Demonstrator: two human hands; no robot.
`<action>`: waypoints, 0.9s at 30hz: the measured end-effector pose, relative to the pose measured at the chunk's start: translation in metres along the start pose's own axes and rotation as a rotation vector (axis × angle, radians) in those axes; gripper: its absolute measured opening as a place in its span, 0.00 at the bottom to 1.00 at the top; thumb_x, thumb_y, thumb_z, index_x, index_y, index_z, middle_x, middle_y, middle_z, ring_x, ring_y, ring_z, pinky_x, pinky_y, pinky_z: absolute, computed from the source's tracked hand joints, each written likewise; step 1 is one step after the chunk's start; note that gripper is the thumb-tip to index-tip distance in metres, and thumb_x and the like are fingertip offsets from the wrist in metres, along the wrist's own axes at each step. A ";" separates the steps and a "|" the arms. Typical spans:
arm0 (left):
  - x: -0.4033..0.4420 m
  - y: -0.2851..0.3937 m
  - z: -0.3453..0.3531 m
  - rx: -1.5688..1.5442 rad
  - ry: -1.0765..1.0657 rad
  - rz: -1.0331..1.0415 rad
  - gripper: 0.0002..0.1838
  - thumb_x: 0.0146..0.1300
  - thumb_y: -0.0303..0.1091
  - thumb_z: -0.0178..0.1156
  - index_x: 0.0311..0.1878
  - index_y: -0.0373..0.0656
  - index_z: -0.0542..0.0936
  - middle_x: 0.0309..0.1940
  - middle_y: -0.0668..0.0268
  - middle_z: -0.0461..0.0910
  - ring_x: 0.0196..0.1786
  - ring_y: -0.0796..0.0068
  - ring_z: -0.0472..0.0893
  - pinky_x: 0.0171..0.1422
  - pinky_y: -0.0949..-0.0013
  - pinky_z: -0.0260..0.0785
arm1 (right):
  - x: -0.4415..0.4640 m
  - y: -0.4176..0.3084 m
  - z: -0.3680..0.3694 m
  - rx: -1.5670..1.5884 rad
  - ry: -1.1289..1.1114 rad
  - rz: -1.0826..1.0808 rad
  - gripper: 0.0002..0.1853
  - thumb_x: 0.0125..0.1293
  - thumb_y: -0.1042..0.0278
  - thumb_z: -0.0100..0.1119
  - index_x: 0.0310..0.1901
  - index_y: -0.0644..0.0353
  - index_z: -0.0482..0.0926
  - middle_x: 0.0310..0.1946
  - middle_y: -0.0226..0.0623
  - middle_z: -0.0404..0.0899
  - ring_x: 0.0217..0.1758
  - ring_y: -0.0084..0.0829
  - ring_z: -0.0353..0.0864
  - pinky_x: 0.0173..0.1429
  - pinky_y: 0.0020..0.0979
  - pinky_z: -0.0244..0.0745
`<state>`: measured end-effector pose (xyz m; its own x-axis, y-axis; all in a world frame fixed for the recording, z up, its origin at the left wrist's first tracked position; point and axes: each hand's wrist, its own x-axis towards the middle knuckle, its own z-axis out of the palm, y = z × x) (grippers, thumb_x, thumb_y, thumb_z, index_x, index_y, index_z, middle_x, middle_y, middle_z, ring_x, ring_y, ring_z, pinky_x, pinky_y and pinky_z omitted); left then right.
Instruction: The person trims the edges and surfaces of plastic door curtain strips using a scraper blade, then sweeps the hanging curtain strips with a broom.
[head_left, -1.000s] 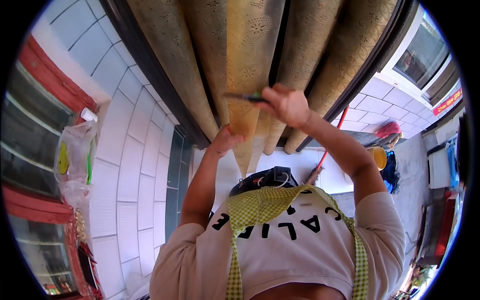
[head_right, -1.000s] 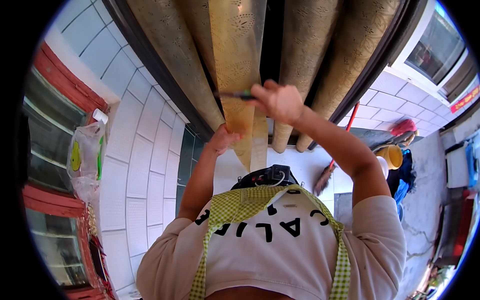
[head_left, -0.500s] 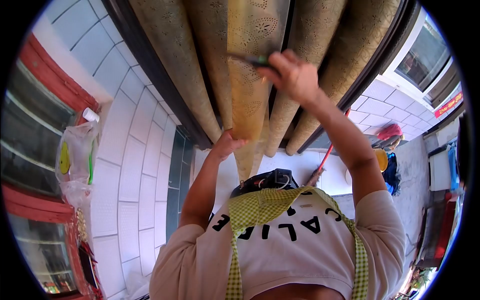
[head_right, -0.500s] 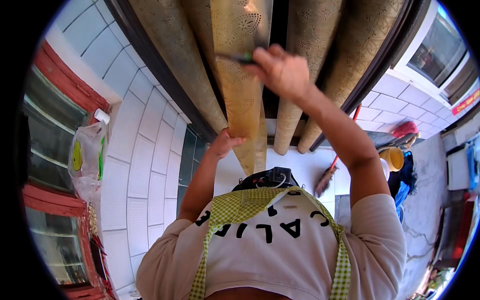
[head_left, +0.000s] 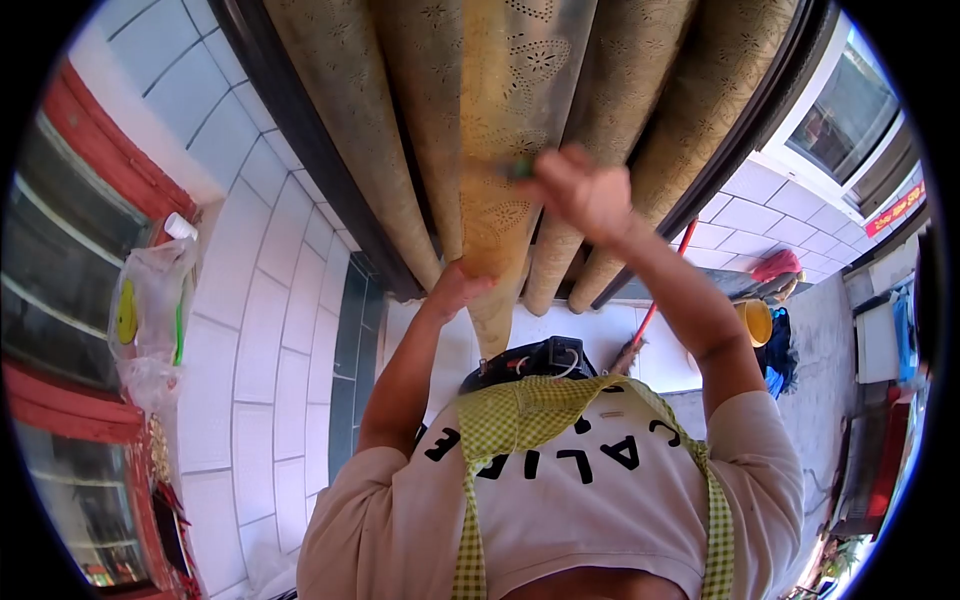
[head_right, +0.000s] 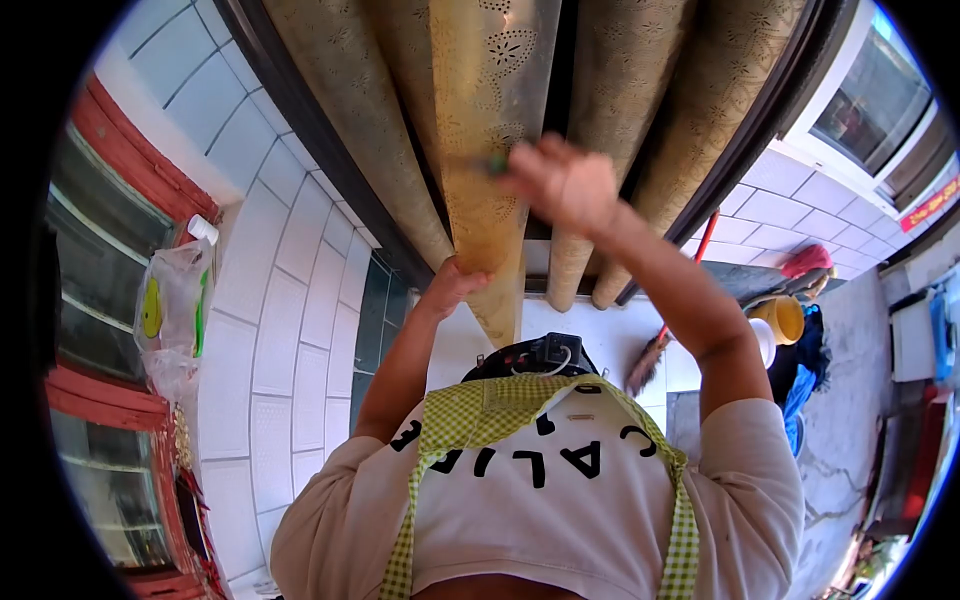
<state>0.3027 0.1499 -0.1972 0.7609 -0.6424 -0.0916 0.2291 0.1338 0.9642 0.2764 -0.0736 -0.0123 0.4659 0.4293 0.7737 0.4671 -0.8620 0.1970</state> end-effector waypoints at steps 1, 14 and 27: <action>-0.001 0.003 0.002 0.024 -0.006 0.007 0.23 0.53 0.25 0.62 0.55 0.38 0.75 0.46 0.68 0.79 0.46 0.78 0.77 0.55 0.70 0.68 | 0.021 0.009 -0.010 -0.086 0.057 0.157 0.15 0.59 0.48 0.61 0.34 0.47 0.70 0.23 0.30 0.72 0.17 0.32 0.76 0.13 0.33 0.67; 0.005 0.072 0.025 -0.247 -0.014 0.311 0.32 0.54 0.21 0.60 0.64 0.39 0.63 0.50 0.66 0.77 0.51 0.76 0.77 0.58 0.69 0.68 | 0.004 -0.002 -0.014 0.089 -0.157 0.059 0.13 0.59 0.49 0.60 0.34 0.46 0.70 0.21 0.29 0.75 0.22 0.35 0.79 0.21 0.36 0.71; -0.008 0.134 0.054 -0.240 0.068 0.474 0.20 0.63 0.28 0.56 0.58 0.35 0.71 0.51 0.63 0.76 0.55 0.74 0.74 0.61 0.70 0.65 | 0.004 -0.025 -0.051 0.214 -0.002 0.217 0.17 0.63 0.52 0.57 0.50 0.48 0.78 0.31 0.40 0.74 0.33 0.42 0.77 0.36 0.38 0.73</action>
<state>0.2946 0.1325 -0.0534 0.8502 -0.4205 0.3167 -0.0231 0.5711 0.8206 0.2286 -0.0643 0.0169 0.5733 0.2424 0.7827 0.5046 -0.8571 -0.1042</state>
